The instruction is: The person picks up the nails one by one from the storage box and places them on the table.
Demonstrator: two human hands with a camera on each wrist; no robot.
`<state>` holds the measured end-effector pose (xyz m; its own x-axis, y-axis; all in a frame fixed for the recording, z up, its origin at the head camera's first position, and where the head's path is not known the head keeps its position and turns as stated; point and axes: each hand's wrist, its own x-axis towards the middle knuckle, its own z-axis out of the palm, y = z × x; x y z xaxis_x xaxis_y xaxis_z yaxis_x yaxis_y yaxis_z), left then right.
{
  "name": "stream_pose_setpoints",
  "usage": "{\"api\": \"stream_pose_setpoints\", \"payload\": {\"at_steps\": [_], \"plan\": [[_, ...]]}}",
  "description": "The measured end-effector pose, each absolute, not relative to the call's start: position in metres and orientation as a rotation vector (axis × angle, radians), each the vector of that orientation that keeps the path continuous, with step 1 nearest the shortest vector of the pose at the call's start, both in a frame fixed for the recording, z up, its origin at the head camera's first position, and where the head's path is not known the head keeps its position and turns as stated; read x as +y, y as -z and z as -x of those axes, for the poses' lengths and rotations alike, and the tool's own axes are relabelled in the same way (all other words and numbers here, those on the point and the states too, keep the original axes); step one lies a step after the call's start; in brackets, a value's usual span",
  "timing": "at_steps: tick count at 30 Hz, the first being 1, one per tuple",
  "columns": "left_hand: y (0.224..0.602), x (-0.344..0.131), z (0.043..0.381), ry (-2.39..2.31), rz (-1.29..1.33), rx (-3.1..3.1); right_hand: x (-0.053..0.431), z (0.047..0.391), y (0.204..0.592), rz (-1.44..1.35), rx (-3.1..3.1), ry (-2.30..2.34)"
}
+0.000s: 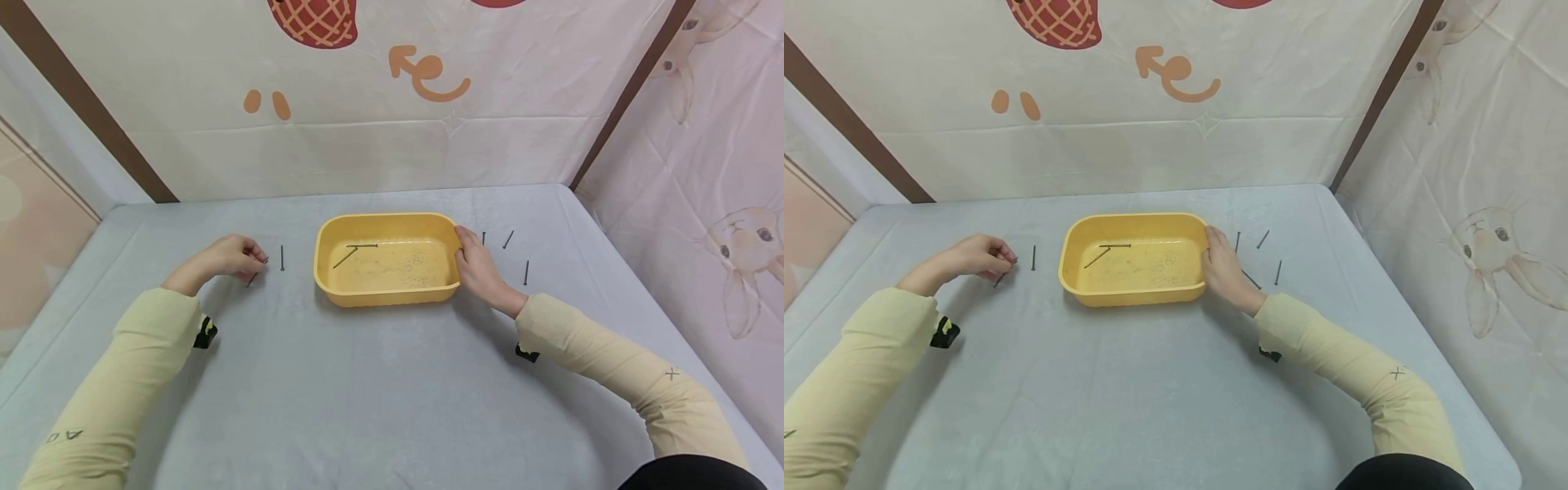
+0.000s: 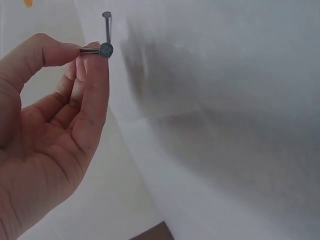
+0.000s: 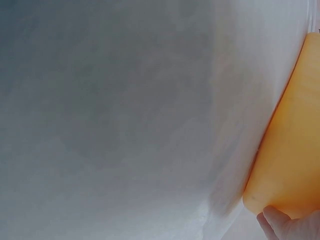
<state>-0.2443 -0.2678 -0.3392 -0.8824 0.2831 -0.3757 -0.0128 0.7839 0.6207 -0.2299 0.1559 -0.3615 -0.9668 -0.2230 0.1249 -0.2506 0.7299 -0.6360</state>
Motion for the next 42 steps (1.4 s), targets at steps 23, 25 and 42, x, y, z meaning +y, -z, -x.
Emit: {"api": "stream_pose_setpoints", "payload": {"at_steps": [23, 25, 42], "plan": [[0.353, -0.275, 0.249, -0.849, -0.137, 2.46, 0.155, 0.228, 0.36, -0.403, -2.881, -1.055], [0.354, -0.275, 0.25, -0.838, -0.136, 2.465, 0.155, 0.229, 0.36, -0.4, -2.884, -1.052], [0.327, -0.256, 0.259, -0.741, -0.167, 2.54, 0.155, 0.229, 0.361, -0.406, -2.878, -1.065]]}}
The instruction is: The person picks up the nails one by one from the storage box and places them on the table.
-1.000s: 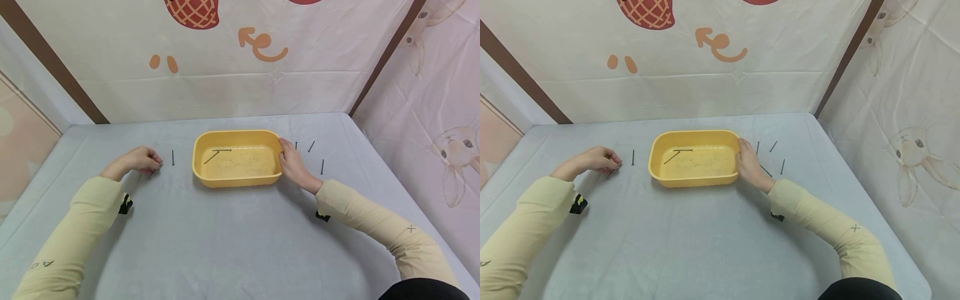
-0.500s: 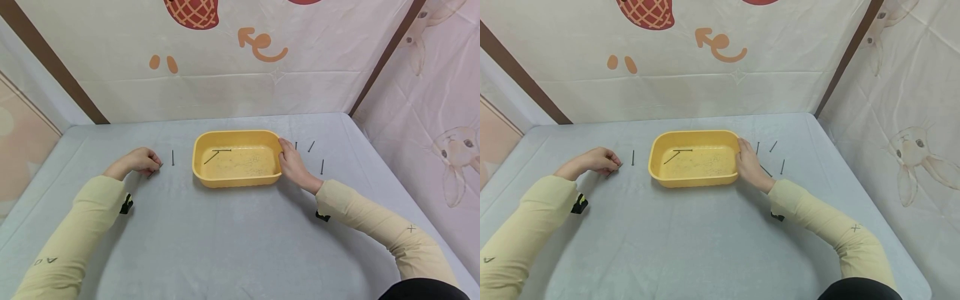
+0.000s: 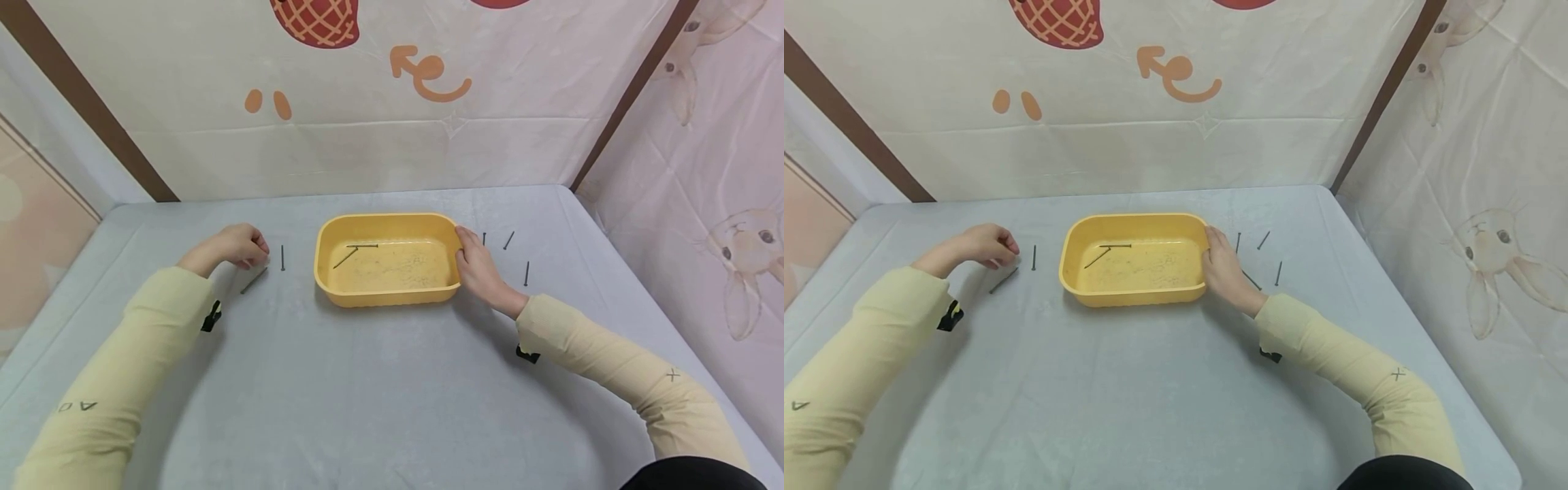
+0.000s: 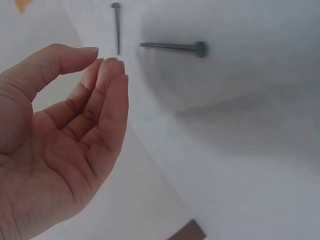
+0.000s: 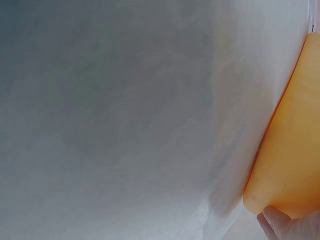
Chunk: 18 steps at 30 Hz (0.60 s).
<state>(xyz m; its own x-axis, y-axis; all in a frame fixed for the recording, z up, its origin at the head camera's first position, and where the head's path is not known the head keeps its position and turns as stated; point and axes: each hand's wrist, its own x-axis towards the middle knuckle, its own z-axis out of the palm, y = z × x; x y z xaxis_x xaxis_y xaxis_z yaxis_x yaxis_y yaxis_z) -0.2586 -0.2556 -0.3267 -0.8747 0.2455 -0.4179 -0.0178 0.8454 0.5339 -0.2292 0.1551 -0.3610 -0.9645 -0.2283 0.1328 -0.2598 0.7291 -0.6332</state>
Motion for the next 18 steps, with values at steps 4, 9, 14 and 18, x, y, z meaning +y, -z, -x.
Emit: {"api": "stream_pose_setpoints", "payload": {"at_steps": [4, 9, 14, 18], "plan": [[0.316, -0.247, 0.263, -0.73, -0.191, 2.541, 0.155, 0.229, 0.361, -0.401, -2.882, -1.068], [0.305, -0.235, 0.268, -0.704, -0.209, 2.574, 0.155, 0.23, 0.361, -0.379, -2.899, -1.067], [0.295, -0.22, 0.27, -0.647, -0.231, 2.608, 0.155, 0.229, 0.361, -0.368, -2.904, -1.063], [0.288, -0.209, 0.27, -0.634, -0.255, 2.626, 0.155, 0.229, 0.361, -0.38, -2.897, -1.062]]}}
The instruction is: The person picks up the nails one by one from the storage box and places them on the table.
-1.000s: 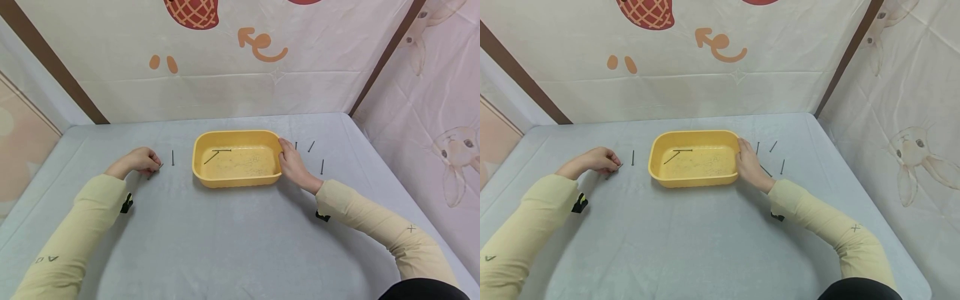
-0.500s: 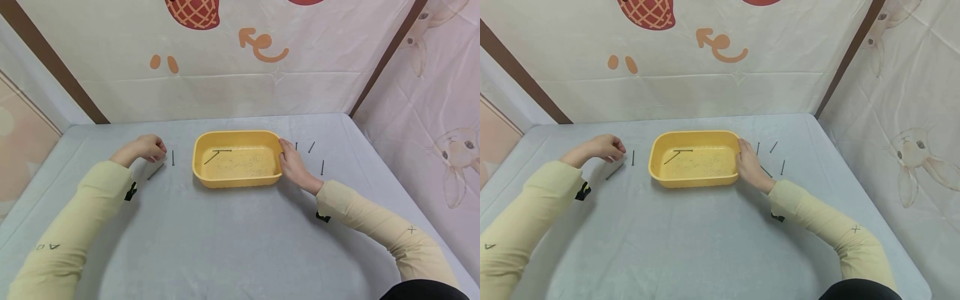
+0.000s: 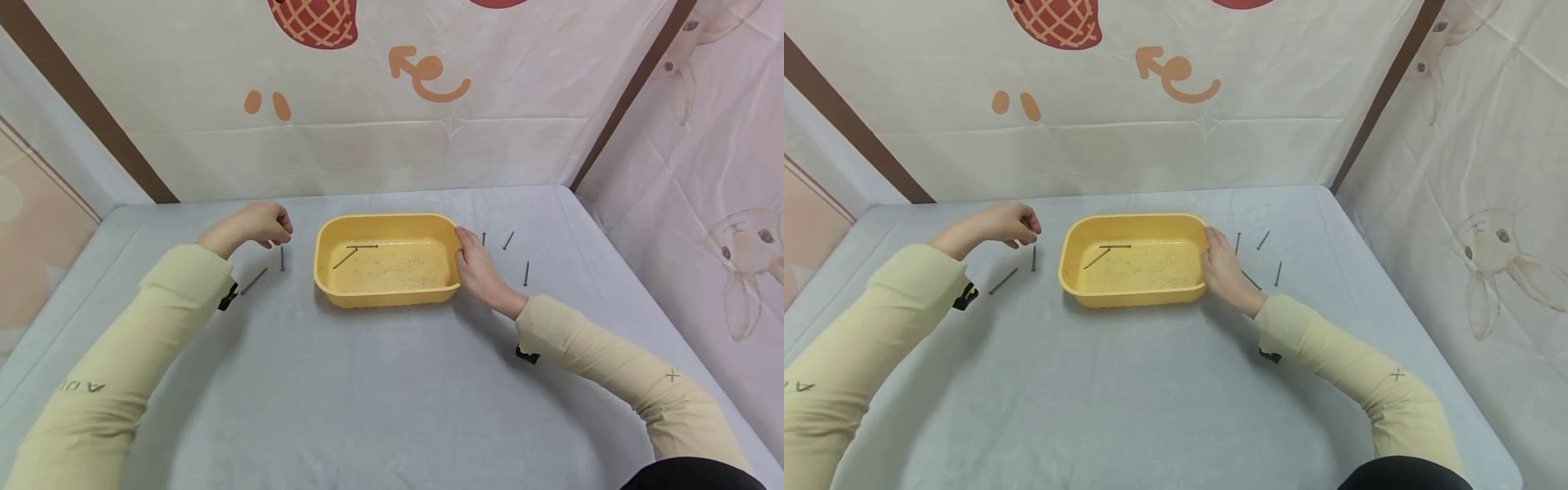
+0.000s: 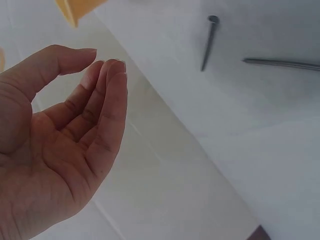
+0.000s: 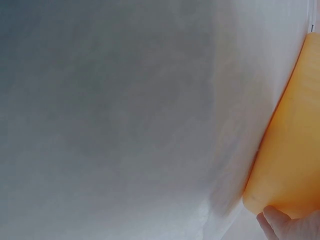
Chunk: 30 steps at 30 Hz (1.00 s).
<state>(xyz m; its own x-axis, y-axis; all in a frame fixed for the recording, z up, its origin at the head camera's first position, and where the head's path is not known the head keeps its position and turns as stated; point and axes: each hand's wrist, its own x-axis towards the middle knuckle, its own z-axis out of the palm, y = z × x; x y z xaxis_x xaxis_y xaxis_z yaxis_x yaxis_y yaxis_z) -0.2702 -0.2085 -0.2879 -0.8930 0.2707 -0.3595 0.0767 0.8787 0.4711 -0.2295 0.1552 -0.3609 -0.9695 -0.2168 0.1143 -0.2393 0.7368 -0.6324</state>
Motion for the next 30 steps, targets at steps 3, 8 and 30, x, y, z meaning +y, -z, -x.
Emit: {"api": "stream_pose_setpoints", "payload": {"at_steps": [3, 8, 30], "plan": [[0.282, -0.201, 0.27, -0.624, -0.271, 2.644, 0.155, 0.229, 0.361, -0.386, -2.891, -1.066], [0.274, -0.19, 0.272, -0.596, -0.299, 2.666, 0.155, 0.229, 0.36, -0.385, -2.89, -1.062], [0.252, -0.14, 0.28, -0.336, -0.414, 2.72, 0.156, 0.229, 0.36, -0.379, -2.903, -1.047]]}}
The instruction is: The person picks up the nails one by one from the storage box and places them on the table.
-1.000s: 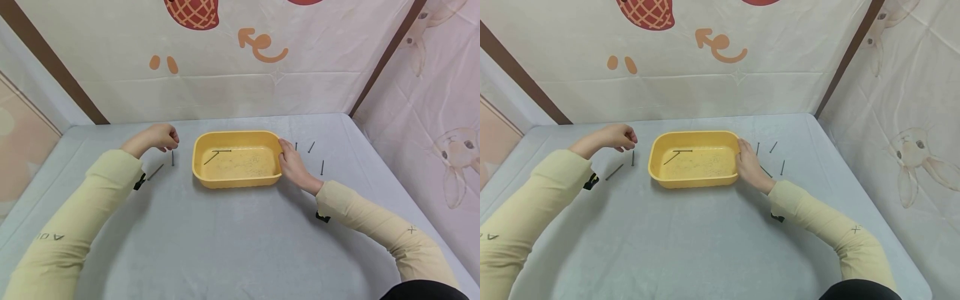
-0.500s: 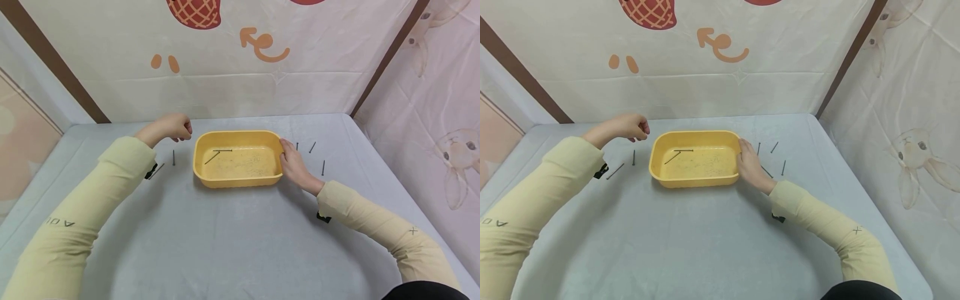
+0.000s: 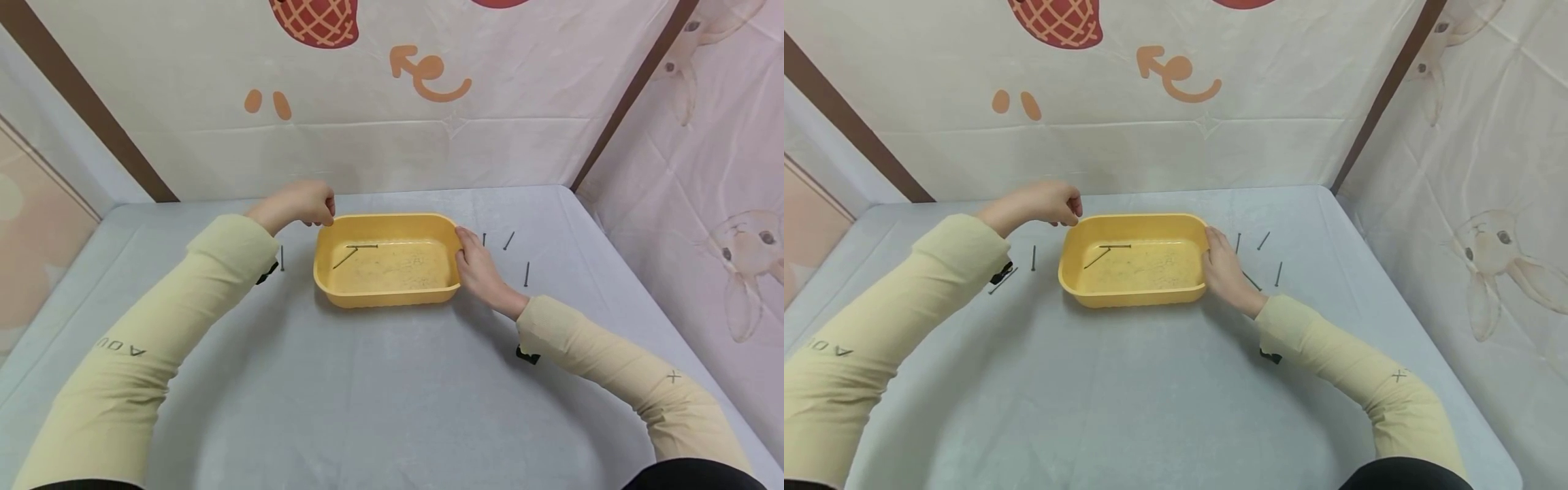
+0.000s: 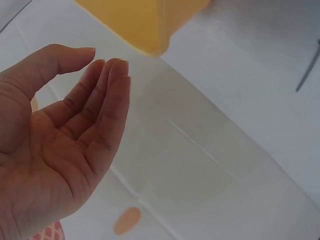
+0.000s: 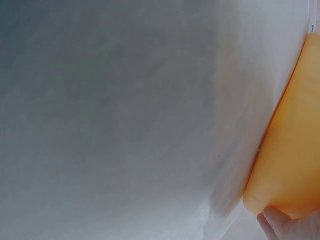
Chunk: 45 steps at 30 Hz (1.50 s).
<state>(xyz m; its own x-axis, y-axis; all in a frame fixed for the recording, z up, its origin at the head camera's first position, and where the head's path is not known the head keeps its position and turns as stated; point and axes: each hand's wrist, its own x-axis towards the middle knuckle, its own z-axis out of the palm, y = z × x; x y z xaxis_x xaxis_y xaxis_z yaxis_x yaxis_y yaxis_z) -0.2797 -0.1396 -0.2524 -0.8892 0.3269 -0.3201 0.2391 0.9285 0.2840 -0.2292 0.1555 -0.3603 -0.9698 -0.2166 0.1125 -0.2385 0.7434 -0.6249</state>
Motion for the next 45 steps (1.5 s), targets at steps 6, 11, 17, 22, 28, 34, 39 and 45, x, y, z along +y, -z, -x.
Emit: {"api": "stream_pose_setpoints", "payload": {"at_steps": [6, 11, 17, 22, 28, 34, 39, 45], "plan": [[0.251, -0.128, 0.282, -0.269, -0.484, 2.745, 0.155, 0.228, 0.359, -0.38, -2.901, -1.059], [0.252, -0.118, 0.284, -0.232, -0.536, 2.774, 0.155, 0.228, 0.359, -0.383, -2.899, -1.064], [0.253, -0.108, 0.287, -0.237, -0.567, 2.774, 0.156, 0.229, 0.36, -0.389, -2.891, -1.055], [0.253, -0.1, 0.289, -0.246, -0.546, 2.767, 0.155, 0.23, 0.359, -0.384, -2.897, -1.052], [0.256, -0.091, 0.291, -0.253, -0.576, 2.766, 0.156, 0.23, 0.358, -0.388, -2.893, -1.05], [0.259, -0.085, 0.291, -0.276, -0.612, 2.757, 0.156, 0.23, 0.358, -0.417, -2.881, -1.036], [0.261, -0.077, 0.289, -0.287, -0.619, 2.773, 0.156, 0.229, 0.36, -0.415, -2.871, -1.036], [0.264, -0.071, 0.289, -0.262, -0.639, 2.784, 0.156, 0.228, 0.362, -0.408, -2.87, -1.037]]}}
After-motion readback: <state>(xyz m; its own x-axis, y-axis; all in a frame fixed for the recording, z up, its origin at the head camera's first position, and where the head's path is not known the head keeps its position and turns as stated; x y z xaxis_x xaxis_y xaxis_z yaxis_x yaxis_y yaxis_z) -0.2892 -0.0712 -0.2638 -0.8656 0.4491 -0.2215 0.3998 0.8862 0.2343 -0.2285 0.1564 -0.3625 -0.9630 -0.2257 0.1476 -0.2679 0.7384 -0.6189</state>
